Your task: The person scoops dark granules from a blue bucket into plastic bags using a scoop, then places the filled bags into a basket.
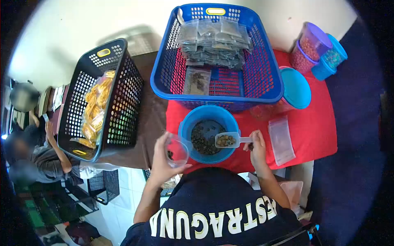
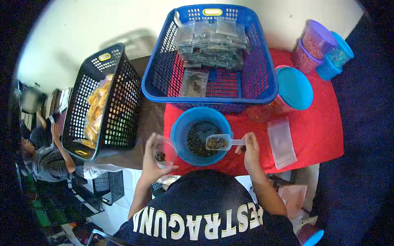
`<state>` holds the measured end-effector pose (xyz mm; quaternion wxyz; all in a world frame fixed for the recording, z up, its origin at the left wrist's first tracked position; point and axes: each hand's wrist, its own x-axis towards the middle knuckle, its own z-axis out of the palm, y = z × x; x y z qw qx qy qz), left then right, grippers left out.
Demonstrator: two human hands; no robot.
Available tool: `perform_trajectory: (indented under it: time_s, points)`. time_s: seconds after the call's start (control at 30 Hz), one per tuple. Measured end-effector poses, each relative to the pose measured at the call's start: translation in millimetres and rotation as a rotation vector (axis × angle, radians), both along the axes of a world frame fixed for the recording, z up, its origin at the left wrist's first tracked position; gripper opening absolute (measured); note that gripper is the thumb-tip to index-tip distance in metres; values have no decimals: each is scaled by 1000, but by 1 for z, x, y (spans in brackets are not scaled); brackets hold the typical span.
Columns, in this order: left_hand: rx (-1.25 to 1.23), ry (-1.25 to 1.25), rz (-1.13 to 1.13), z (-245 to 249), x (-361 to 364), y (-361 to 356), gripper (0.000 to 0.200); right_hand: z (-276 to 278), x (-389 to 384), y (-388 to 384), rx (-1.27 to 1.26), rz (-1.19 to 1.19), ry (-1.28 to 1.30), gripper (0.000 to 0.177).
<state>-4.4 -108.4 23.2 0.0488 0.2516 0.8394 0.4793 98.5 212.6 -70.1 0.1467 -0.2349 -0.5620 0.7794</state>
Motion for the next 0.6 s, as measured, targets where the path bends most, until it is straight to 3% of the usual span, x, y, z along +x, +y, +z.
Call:
perform_trajectory:
  time_s: [0.37, 0.43, 0.53, 0.6]
  points:
    - [-334, 55, -111, 9, 31, 39, 113, 16, 2, 2, -56, 110, 87, 22]
    - [-322, 64, -94, 5, 31, 41, 109, 19, 3, 2, -62, 122, 111, 21]
    - [46, 64, 42, -19, 29, 42, 90, 26, 1, 1, -50, 142, 151, 21]
    - [62, 9, 98, -24, 33, 44, 88, 32, 0, -1, -36, 154, 159, 20]
